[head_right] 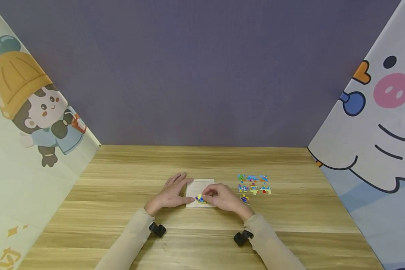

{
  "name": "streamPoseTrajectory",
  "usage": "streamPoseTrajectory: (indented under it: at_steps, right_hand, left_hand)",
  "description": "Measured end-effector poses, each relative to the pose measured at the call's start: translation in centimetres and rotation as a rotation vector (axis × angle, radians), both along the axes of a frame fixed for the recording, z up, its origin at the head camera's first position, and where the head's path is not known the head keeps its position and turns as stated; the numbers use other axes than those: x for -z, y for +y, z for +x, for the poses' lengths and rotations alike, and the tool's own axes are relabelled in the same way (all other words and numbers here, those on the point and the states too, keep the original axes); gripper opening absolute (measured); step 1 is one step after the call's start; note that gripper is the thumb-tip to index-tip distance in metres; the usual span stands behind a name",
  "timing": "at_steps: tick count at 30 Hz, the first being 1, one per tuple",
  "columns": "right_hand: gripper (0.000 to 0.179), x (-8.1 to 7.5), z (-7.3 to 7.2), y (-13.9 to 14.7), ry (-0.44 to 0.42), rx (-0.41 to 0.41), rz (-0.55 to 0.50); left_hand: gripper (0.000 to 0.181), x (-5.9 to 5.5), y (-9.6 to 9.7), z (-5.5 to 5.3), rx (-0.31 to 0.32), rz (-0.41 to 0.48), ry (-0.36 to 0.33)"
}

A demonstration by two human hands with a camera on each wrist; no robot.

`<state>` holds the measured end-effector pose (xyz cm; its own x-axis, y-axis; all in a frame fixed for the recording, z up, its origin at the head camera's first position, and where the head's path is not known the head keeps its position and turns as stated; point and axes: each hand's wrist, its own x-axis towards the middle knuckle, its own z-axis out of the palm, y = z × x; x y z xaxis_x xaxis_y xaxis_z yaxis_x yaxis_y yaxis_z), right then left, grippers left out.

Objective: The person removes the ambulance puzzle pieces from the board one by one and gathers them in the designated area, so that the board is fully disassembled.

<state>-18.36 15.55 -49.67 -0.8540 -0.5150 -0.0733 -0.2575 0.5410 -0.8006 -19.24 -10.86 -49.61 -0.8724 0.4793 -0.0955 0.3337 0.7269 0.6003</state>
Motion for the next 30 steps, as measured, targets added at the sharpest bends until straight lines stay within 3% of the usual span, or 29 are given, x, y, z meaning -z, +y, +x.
streamPoseTrajectory:
  at_steps: [19,30]
  right_hand:
    - [0.017,-0.1,0.2,1.0,0.007,0.047,-0.029]
    - [0.016,0.1,0.3,2.1,-0.062,0.025,-0.103]
  left_hand:
    - [0.076,0.0,0.0,0.1,-0.007,0.009,0.007]
    - [0.076,0.0,0.0,0.2,0.000,0.010,0.004]
